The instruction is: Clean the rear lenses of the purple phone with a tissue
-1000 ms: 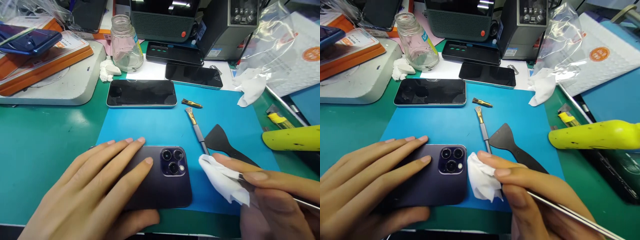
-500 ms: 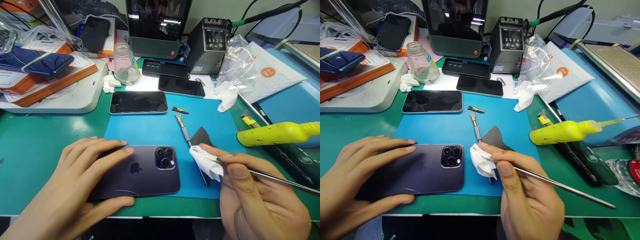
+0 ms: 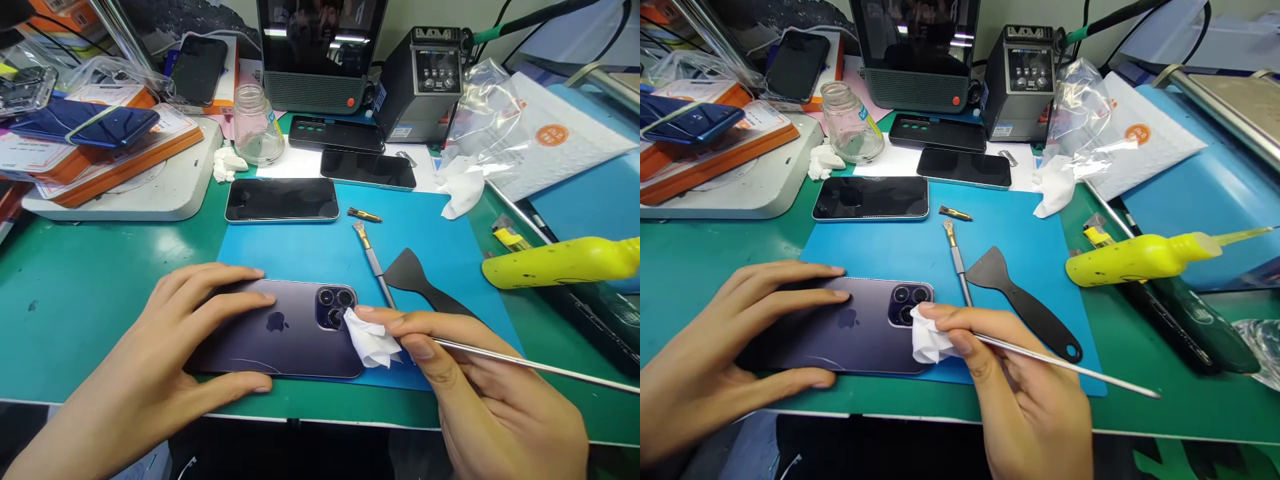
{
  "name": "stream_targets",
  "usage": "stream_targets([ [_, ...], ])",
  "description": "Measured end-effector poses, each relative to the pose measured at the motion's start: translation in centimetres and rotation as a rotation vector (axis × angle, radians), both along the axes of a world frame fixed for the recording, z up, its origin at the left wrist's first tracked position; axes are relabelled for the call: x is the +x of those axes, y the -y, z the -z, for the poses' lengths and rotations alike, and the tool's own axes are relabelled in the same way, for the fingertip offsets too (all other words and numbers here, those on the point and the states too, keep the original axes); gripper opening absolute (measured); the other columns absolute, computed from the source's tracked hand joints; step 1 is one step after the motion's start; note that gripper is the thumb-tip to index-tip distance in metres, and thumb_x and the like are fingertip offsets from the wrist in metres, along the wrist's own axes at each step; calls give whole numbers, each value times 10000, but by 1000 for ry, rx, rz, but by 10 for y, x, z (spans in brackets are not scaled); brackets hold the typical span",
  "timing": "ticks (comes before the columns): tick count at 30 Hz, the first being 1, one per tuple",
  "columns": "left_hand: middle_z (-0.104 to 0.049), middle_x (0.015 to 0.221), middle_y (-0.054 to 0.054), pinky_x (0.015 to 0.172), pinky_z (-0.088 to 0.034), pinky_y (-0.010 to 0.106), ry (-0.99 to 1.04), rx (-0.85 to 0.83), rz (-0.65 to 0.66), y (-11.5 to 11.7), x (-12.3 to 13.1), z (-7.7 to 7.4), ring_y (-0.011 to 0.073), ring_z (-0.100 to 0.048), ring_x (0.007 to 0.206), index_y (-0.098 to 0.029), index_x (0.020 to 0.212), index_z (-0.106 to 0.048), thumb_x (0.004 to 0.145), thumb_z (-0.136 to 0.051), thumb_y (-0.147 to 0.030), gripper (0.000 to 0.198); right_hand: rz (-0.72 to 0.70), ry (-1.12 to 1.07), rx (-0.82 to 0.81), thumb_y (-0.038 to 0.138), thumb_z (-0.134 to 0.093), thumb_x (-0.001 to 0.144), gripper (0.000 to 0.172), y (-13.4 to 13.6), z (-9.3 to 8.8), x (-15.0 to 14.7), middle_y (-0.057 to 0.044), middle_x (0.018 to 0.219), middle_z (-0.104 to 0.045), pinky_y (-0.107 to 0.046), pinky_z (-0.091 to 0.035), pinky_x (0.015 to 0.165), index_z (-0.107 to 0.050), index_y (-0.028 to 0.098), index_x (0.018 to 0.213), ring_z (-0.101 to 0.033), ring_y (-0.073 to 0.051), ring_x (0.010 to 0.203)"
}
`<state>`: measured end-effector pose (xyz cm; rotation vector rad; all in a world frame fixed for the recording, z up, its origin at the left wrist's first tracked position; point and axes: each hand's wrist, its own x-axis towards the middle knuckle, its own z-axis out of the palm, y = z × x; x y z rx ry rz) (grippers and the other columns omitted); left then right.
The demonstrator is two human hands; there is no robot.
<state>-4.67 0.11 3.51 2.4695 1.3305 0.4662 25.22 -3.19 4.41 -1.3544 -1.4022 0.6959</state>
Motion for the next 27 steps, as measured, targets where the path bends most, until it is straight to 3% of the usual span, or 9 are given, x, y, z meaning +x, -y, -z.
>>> stream_targets([
  [8, -509, 1643, -51, 1217, -363, 480, 3, -6, -8, 2, -2, 1, 295, -452, 1487, -443, 1528, -529, 1008, -694, -682, 596, -191, 116, -9, 185, -686, 1088, 231, 4, 2, 10, 98, 1201, -850, -159, -630, 1044, -816, 372, 1130, -828, -134, 1126],
  [16, -499, 1643, -76, 1243, -334, 466, 24, -20, -5, 0, -1, 1, 284, -445, 1489, -452, 1514, -545, 1014, -673, -693, 570, -108, 56, -42, 196, -686, 1093, 215, 4, 3, 1, 75, 1093, -854, -195, -679, 977, -824, 357, 1054, -850, -150, 1020],
  [27, -512, 1623, -94, 1257, -318, 397, 49, -37, -9, -2, 1, -2, 239, -448, 1494, -466, 1503, -544, 1009, -669, -718, 569, -44, 73, -99, 318, -703, 1101, 200, -8, -5, -1, 109, 1022, -860, -92, -644, 919, -839, 361, 961, -845, -86, 954],
])
